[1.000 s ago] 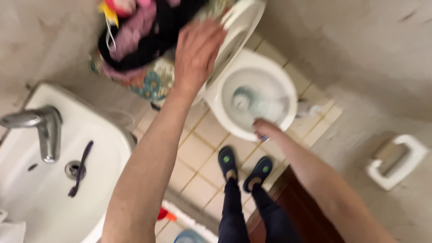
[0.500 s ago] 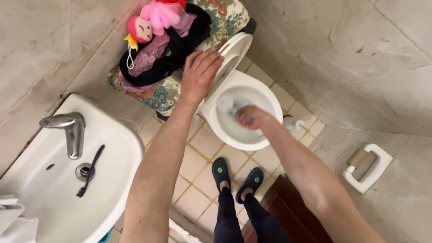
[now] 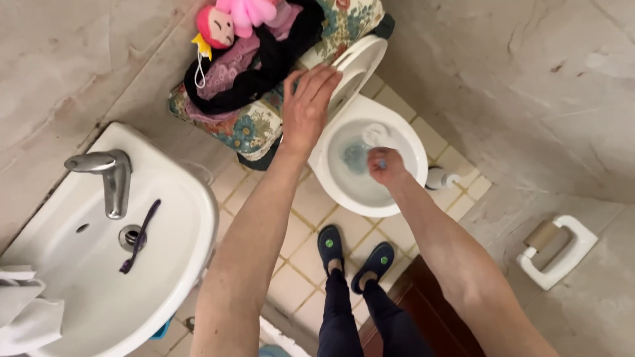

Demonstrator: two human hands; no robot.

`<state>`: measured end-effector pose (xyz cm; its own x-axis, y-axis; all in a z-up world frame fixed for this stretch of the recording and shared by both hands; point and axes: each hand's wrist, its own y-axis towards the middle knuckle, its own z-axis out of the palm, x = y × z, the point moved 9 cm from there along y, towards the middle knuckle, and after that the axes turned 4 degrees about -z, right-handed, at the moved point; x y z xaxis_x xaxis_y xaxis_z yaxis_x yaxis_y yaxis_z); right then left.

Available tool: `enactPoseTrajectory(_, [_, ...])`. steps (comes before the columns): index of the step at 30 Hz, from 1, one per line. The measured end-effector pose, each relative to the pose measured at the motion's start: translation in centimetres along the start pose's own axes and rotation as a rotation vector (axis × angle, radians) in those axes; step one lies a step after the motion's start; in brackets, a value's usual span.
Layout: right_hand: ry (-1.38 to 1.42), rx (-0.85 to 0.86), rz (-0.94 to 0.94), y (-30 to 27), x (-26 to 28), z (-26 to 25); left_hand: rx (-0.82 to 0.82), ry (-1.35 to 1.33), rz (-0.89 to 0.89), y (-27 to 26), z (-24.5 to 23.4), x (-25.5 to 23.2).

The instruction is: The person cleans a toilet by wiping the seat and rim with a sponge and water from a red bowl, then scrubs the inside of the bowl with a toilet brush. The person repeatedly refills the bowl and continues wiping and scrubbing.

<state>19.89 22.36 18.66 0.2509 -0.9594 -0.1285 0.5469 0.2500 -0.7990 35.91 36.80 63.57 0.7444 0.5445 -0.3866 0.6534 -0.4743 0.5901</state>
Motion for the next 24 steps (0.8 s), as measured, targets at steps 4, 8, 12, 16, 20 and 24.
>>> enactPoseTrajectory(4, [-0.330, -0.217, -0.021, -3.3, -1.7, 1.8, -0.023, -0.032, -0.013, -0.1, 0.5, 0.0])
enactPoseTrajectory(8, [-1.044, -0.249, 0.002, -7.6, -4.0, 2.3, -0.048, -0.001, -0.038, -0.1, 0.4, 0.1])
enactPoseTrajectory(12, [-2.057, -0.193, 0.040, -16.6, -10.3, 5.9, -0.090, -0.051, -0.021, -0.2, 0.0, -0.1])
enactPoseTrajectory(16, [-2.294, -0.092, 0.095, -20.0, -11.2, 7.1, -0.102, -0.059, -0.035, -0.1, -0.4, 0.1])
enactPoseTrajectory(20, [-2.304, -0.227, -0.019, -24.3, -11.7, 13.1, -0.128, -0.041, -0.031, 0.2, -0.2, 0.5])
enactPoseTrajectory(24, [-2.579, -0.178, -0.171, -22.6, -12.7, 8.1, -0.121, -0.056, -0.036, -0.7, 0.0, 0.4])
